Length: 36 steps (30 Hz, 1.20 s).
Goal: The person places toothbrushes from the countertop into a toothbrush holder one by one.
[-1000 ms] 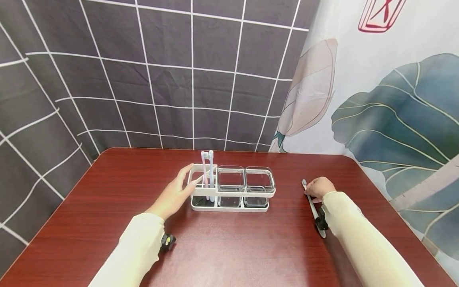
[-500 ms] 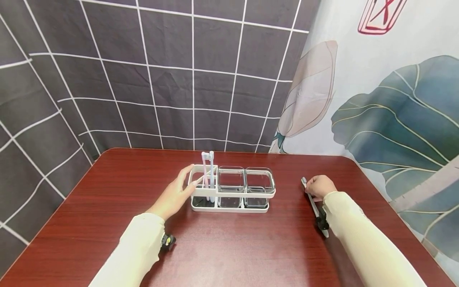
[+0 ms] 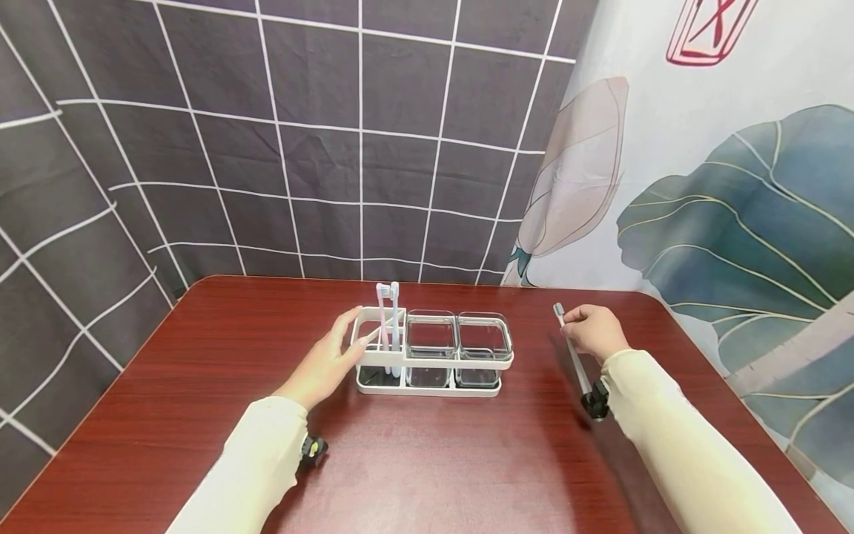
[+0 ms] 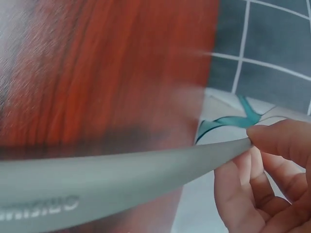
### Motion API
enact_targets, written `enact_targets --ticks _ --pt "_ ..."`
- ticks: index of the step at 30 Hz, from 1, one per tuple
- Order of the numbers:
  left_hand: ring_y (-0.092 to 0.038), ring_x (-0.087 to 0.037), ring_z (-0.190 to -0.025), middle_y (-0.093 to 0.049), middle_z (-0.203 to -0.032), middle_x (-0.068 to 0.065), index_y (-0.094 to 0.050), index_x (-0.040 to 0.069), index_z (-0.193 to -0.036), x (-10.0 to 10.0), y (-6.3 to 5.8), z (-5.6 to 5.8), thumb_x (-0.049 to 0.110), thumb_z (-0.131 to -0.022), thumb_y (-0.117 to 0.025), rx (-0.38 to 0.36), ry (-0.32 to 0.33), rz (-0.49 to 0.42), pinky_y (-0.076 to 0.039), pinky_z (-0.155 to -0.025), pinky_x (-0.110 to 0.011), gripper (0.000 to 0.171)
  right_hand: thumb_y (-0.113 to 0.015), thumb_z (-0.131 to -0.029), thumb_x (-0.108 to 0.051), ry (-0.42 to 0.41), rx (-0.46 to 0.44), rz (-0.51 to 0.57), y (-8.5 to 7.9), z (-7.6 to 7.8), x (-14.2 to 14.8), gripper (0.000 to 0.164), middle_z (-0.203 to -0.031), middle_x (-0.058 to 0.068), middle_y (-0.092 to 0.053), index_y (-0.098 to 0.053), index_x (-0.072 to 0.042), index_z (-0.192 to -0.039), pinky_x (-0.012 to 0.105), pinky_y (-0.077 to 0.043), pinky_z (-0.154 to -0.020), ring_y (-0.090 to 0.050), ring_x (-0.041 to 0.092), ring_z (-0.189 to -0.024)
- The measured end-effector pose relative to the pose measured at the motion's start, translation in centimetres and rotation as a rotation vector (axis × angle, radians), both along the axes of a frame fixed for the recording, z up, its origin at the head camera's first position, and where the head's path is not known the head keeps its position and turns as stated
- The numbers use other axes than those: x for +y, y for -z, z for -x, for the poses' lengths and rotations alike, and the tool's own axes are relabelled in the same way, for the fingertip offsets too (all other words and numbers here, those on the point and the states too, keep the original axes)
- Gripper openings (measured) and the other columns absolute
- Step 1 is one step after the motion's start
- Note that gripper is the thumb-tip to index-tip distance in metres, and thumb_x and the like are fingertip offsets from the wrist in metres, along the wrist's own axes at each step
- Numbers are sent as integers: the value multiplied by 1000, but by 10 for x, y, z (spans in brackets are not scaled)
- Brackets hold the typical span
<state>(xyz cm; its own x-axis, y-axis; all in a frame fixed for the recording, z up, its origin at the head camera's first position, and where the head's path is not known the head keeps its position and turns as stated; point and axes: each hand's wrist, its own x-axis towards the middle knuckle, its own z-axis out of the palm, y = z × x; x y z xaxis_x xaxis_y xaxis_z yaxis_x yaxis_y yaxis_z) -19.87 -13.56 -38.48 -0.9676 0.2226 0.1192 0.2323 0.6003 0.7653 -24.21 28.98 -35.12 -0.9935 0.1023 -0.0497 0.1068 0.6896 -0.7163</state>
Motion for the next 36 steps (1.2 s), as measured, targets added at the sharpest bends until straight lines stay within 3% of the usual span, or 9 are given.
enact_targets --ticks 8,14,22,28,32,36 --pt "-41 -39 -134 -36 -151 -16 -23 16 -152 0 0 0 32 -99 -50 -5 4 3 -30 -107 -59 62 -58 -91 -9 16 80 41 -14 -4 -12 27 -104 24 -67 -60 7 -112 39 -56 -72 -62 16 -76" --pt "-41 -39 -134 -36 -151 -16 -24 16 -152 0 0 -1 31 -99 -50 -4 1 9 -31 -107 -60 62 -61 -90 -8 2 174 21 -30 -8 -22 27 -99 21 -66 -62 8 -111 27 -54 -63 -60 11 -71" --pt "-42 -39 -133 -36 -151 -16 -24 15 -152 -1 0 0 34 -99 -50 -5 -1 6 -31 -107 -60 63 -62 -91 -10 -22 224 55 -47 -16 -30 29 -92 13 -62 -62 8 -114 21 -53 -63 -58 1 -69" --pt "-40 -39 -134 -35 -152 -15 -23 16 -153 -1 1 0 36 -99 -50 -17 -4 10 -30 -108 -60 63 -65 -89 -9 -19 298 100 -56 -20 -36 27 -83 -3 -61 -63 7 -112 17 -52 -62 -57 -2 -67" --pt "-41 -39 -133 -36 -152 -16 -24 16 -152 0 1 0 32 -99 -51 -12 -5 8 -31 -107 -60 62 -65 -88 -4 -20 374 185 -63 -24 -41 26 -76 -16 -58 -62 10 -110 15 -52 -62 -56 -5 -67" --pt "-42 -39 -133 -36 -151 -17 -24 16 -152 0 1 0 31 -99 -51 -8 -6 9 -31 -107 -60 62 -65 -87 -1 -27 435 276 -70 -28 -47 21 -76 -19 -59 -61 8 -105 14 -52 -63 -57 -5 -69"
